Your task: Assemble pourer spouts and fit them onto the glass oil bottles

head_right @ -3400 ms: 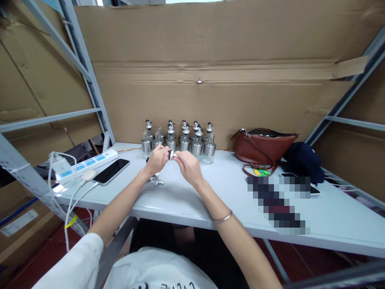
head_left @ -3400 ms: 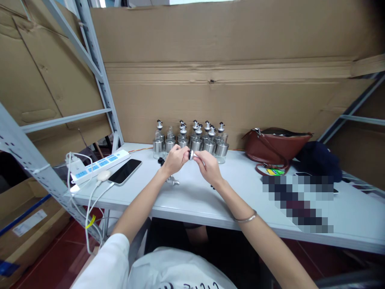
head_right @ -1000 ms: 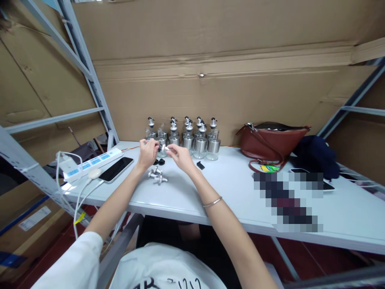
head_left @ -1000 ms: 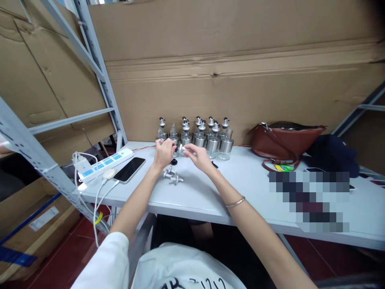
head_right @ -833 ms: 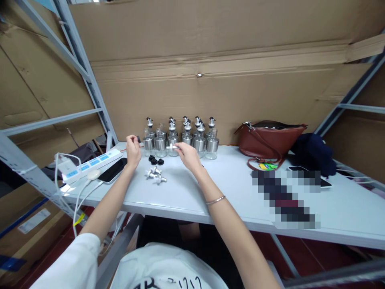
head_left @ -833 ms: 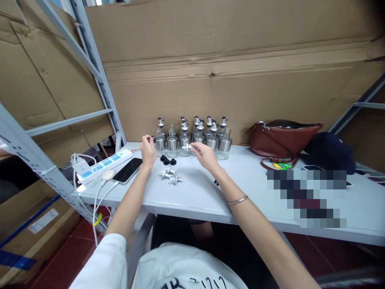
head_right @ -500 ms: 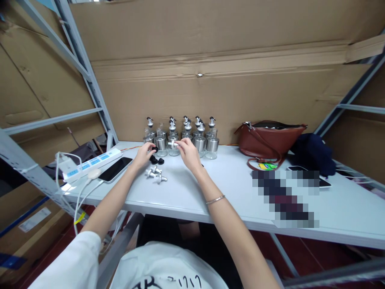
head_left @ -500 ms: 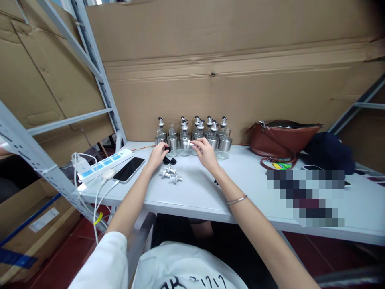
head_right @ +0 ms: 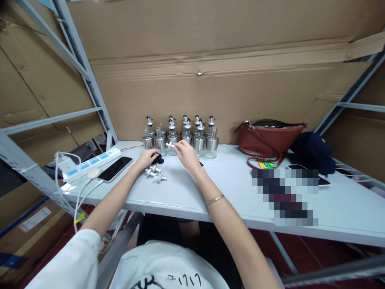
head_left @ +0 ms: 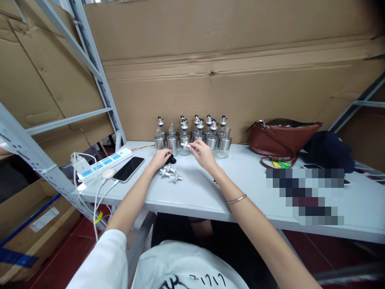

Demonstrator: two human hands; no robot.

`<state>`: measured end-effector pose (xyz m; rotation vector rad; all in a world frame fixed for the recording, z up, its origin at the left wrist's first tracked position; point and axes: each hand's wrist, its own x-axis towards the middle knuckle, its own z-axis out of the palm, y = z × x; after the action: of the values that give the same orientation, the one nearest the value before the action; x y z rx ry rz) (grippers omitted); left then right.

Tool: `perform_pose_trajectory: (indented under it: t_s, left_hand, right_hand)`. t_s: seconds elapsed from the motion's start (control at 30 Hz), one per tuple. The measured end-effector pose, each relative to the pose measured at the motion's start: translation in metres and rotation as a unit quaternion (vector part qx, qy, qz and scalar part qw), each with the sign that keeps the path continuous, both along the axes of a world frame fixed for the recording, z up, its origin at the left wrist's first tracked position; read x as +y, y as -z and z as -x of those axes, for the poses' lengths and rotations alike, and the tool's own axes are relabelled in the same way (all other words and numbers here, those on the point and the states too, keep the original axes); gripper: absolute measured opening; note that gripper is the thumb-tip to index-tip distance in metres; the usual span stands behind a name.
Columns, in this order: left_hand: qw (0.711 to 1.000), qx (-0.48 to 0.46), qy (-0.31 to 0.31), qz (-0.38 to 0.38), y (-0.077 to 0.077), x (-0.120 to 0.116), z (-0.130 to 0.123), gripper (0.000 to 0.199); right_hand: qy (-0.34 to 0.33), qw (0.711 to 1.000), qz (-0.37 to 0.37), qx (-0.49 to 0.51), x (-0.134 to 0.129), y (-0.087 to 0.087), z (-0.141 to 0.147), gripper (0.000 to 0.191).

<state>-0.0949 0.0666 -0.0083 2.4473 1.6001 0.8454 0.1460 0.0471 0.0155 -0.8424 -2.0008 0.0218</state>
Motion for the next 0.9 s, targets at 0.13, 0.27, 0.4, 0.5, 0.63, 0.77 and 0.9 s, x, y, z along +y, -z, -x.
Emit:
perform_pose_trajectory:
  t_s: [0.13, 0.27, 0.4, 0.5, 0.63, 0.77, 0.9]
  left_hand:
    - [1.0, 0.005, -0.006, 0.011, -0.001, 0.0, 0.0, 0.026]
    - [1.0, 0.007, -0.013, 0.016, -0.001, 0.001, 0.001, 0.026]
    - [1.0, 0.008, -0.015, 0.016, -0.001, 0.001, 0.002, 0.026]
    - [1.0, 0.012, -0.012, 0.022, 0.0, 0.002, 0.001, 0.026]
    - [0.999, 0.017, -0.011, 0.035, 0.0, 0.003, 0.001, 0.025]
    - [0.999, 0.022, -0.014, 0.042, -0.002, 0.002, 0.0, 0.026]
    - [0.998, 0.034, -0.023, 0.043, -0.001, -0.001, -0.003, 0.027]
  right_hand:
    - [0.002, 1.0, 0.014, -0.01, -0.002, -0.001, 0.001, 0.023]
    - [-0.001, 0.999, 0.03, -0.018, -0.002, 0.0, 0.001, 0.025]
    - [-0.007, 0.998, 0.057, -0.025, -0.003, 0.0, 0.002, 0.026]
    - [-0.008, 0.996, 0.089, -0.031, -0.005, -0.001, 0.003, 0.027]
    - [-0.01, 0.987, 0.153, -0.047, -0.008, -0.004, 0.004, 0.028]
    - [-0.04, 0.964, 0.246, -0.089, -0.011, -0.005, 0.005, 0.03]
    - [-0.097, 0.922, 0.342, -0.152, -0.013, -0.002, 0.008, 0.03]
